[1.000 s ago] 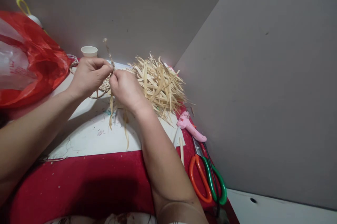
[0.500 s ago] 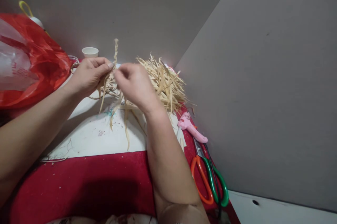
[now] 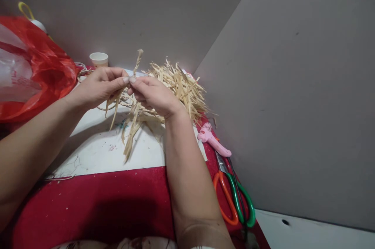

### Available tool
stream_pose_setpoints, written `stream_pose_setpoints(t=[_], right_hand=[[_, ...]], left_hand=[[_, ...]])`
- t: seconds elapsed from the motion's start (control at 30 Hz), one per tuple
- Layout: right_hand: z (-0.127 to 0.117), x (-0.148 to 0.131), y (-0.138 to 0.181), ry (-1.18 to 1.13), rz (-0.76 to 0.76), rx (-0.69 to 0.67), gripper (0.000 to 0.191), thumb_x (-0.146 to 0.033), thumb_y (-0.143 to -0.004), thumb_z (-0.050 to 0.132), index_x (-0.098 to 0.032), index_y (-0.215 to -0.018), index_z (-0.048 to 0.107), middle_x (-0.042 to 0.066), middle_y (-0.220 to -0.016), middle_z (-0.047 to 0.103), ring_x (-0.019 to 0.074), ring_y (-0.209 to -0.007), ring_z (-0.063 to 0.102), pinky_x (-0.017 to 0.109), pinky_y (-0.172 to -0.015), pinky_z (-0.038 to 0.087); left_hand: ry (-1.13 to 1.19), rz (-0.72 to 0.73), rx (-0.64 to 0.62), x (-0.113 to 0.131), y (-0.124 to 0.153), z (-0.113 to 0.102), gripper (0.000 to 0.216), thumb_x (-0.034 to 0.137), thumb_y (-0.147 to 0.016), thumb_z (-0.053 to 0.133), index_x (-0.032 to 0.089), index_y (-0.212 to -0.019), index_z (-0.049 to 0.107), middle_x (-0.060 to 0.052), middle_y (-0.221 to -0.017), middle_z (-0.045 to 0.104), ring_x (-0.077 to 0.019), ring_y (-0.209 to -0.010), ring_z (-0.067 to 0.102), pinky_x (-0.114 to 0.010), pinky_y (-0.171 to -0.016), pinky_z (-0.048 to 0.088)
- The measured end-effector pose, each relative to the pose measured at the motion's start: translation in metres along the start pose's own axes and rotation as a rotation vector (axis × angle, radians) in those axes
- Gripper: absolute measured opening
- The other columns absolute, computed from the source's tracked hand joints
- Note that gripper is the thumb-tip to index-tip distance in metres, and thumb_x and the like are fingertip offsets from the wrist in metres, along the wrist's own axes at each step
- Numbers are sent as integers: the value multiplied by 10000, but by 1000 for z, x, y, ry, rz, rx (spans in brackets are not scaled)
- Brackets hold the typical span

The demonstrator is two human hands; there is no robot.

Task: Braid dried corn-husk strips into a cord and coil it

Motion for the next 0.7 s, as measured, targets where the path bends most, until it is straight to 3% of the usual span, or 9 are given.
stream_pose_setpoints(t=[0.13, 0.37, 0.7], right_hand=[[-3, 2, 0, -38, 13, -68, 405, -528, -877, 640, -195, -700, 491, -114, -511, 208, 41, -427, 103, 157, -349, 112], [1, 1, -3, -57, -33, 19, 393, -457, -855, 658, -206, -648, 437, -116, -496, 196, 41, -429, 82, 154, -355, 110], [8, 2, -8, 29, -67, 190, 342, -339, -876, 597, -219, -625, 398, -101, -485, 227, 56, -417, 160, 168, -368, 171]], left_hand=[[-65, -15, -50, 2, 1, -3, 295, 428, -812, 703, 187, -687, 588, 48, -461, 388, -70, -411, 290, -240, -429, 194], [-150, 37, -26, 6, 0, -7, 162, 275, -825, 653, 179, -706, 598, 34, -524, 415, -83, -484, 354, -232, -476, 274], [-393, 175, 270, 19, 4, -9, 75, 143, -712, 646, 156, -639, 638, -16, -608, 551, -126, -614, 454, -269, -552, 319]])
Point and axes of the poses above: each hand's wrist, its own y-axis away from the middle knuckle, its own z-axis out of the palm, x = y × z, the point moved 1 cm from there along -y, towards the middle knuckle
